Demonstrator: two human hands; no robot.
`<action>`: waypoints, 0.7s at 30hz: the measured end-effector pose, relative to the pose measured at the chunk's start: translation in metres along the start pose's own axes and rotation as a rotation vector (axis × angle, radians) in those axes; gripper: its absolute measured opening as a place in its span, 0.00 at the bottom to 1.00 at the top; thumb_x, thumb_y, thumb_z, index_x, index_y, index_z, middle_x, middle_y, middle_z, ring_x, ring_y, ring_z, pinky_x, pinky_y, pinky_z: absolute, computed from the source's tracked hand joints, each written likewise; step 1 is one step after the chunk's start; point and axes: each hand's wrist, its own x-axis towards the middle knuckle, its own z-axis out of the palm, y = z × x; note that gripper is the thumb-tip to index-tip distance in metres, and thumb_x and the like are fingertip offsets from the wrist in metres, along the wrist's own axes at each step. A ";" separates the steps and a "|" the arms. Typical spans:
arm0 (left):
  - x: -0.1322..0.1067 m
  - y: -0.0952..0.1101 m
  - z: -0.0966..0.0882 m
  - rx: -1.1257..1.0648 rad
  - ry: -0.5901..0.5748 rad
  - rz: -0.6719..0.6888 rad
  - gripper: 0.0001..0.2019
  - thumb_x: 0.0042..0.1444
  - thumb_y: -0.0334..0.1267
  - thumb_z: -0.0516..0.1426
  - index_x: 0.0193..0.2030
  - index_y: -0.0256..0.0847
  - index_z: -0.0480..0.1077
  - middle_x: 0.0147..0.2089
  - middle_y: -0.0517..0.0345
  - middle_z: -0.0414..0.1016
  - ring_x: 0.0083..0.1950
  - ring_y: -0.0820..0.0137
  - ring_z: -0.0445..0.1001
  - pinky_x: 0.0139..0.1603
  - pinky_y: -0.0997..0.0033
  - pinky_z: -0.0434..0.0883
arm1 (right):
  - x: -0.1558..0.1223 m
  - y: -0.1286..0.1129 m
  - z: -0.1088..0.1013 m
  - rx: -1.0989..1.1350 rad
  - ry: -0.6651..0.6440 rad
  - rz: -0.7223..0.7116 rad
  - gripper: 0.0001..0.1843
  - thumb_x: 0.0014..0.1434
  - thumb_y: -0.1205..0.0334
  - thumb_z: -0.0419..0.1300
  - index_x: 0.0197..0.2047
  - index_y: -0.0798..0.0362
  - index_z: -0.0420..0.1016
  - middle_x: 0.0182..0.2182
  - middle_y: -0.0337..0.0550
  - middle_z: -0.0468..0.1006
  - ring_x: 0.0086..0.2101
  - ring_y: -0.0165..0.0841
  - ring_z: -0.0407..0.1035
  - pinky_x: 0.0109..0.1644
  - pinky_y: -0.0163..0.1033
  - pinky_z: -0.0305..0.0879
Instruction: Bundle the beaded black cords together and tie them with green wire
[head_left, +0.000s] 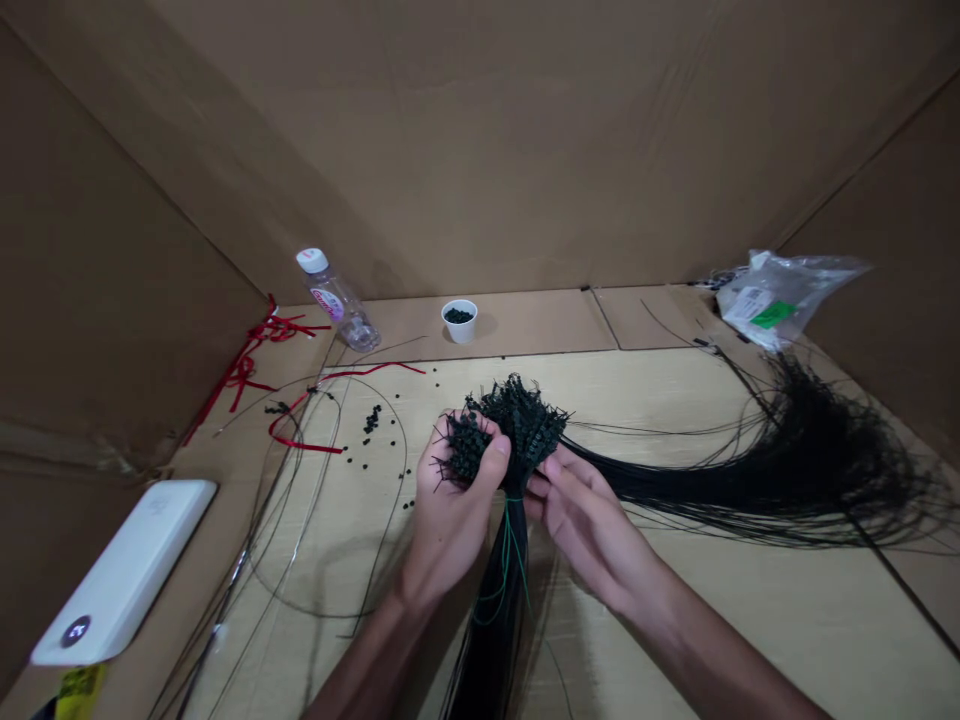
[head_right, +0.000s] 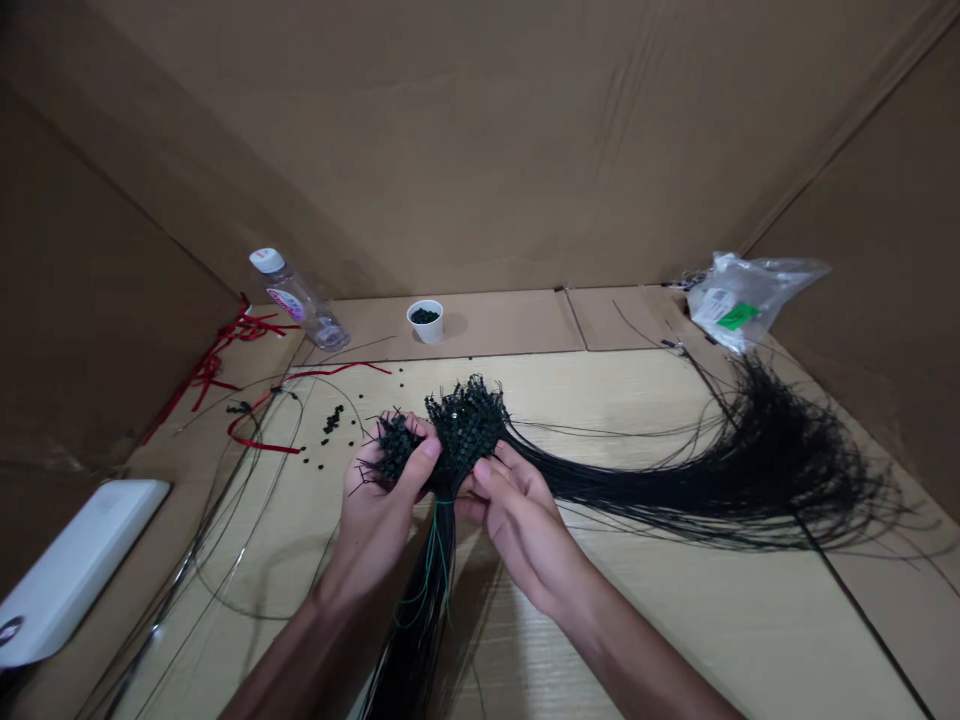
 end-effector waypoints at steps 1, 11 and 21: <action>0.000 0.001 0.000 0.008 -0.008 0.008 0.06 0.66 0.40 0.65 0.44 0.42 0.75 0.44 0.60 0.75 0.46 0.71 0.76 0.51 0.75 0.74 | -0.001 0.000 0.000 0.003 0.009 -0.009 0.24 0.54 0.56 0.81 0.50 0.49 0.81 0.43 0.42 0.86 0.39 0.37 0.78 0.44 0.41 0.75; -0.004 0.007 -0.003 0.051 -0.084 0.120 0.03 0.67 0.33 0.61 0.40 0.43 0.72 0.42 0.60 0.70 0.45 0.71 0.72 0.49 0.76 0.71 | -0.006 -0.002 -0.001 0.020 -0.046 -0.048 0.23 0.57 0.59 0.80 0.54 0.43 0.82 0.44 0.35 0.84 0.39 0.30 0.78 0.43 0.34 0.76; -0.012 0.010 0.000 0.080 -0.202 0.269 0.05 0.67 0.31 0.62 0.40 0.44 0.70 0.40 0.60 0.71 0.42 0.69 0.71 0.46 0.72 0.71 | -0.009 -0.002 0.003 0.034 0.038 -0.089 0.24 0.49 0.60 0.85 0.47 0.43 0.81 0.38 0.32 0.83 0.38 0.26 0.77 0.44 0.28 0.75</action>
